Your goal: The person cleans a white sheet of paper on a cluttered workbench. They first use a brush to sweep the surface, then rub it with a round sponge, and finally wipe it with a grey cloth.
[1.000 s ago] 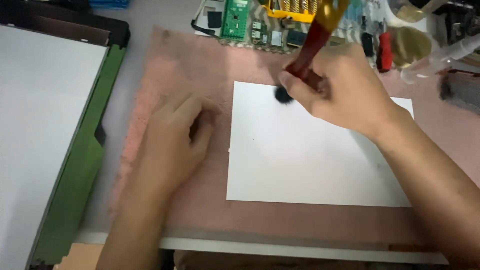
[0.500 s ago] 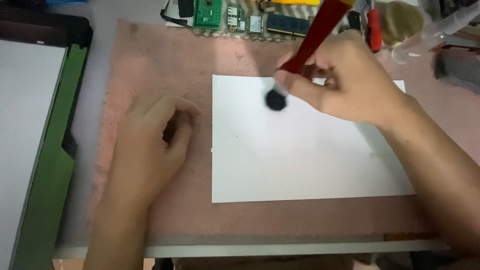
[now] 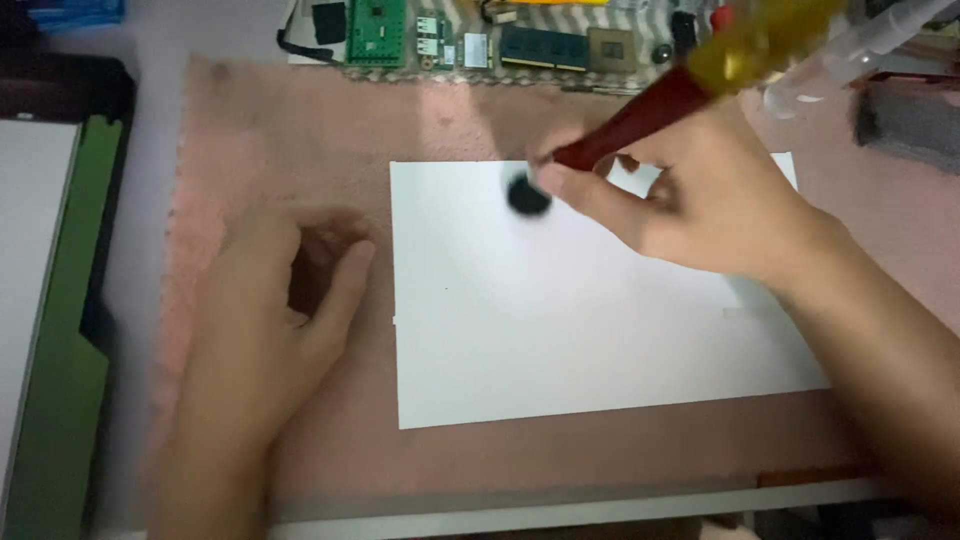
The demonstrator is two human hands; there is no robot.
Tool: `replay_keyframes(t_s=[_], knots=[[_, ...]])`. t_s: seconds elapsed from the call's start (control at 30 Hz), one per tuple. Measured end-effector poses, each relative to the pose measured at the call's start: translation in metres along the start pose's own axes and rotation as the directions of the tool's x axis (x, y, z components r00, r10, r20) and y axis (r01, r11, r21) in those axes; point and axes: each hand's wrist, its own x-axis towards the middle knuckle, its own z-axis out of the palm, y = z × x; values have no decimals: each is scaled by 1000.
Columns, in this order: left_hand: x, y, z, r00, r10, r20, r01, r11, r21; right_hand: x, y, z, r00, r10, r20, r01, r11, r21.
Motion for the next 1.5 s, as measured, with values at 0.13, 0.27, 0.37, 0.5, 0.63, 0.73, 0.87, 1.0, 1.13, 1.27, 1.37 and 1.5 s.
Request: replay_keyframes(t_s=[0.13,0.27,0.37,0.5,0.63,0.73,0.87,1.0,1.13,1.27,1.37,1.5], knots=[[-1,-7,2,1000,17,-4,-17,1000,21,-12,12,-6,995,95,-14,-96,990,-100],[0,-1,1,1000,26,-13,-25,997,68,-14,12,-9,995,96,1,-96,989,-111],[-1,-3,3,1000,-7,-26,10,994,108,-20,21,-14,997,83,5,-82,995,-63],[-3,-9,6,999,-13,-44,20,985,169,-28,28,-13,999,16,-38,-22,986,-163],[-4,-1,6,996,-72,-43,77,987,140,-30,29,-21,999,33,32,-35,997,71],[-6,-4,7,992,-110,-59,118,977,175,-41,33,-20,976,206,-71,-215,963,-166],[-7,-10,10,996,-25,-85,39,985,169,-39,29,-28,990,141,-29,-141,990,-16],[-5,-8,8,992,-108,-65,120,966,228,-56,42,-31,987,129,-91,-144,973,-180],[-8,-20,12,993,-84,-87,104,961,257,-56,36,-30,977,187,-104,-198,974,-110],[-8,-17,11,992,-86,-89,103,971,216,-61,44,-27,977,148,-151,-159,985,-64],[-7,-14,11,994,-71,-89,88,974,208,-61,43,-27,980,123,-155,-133,989,-57],[-6,-9,9,990,-126,-69,139,959,248,-64,47,-36,978,206,-27,-205,978,37]])
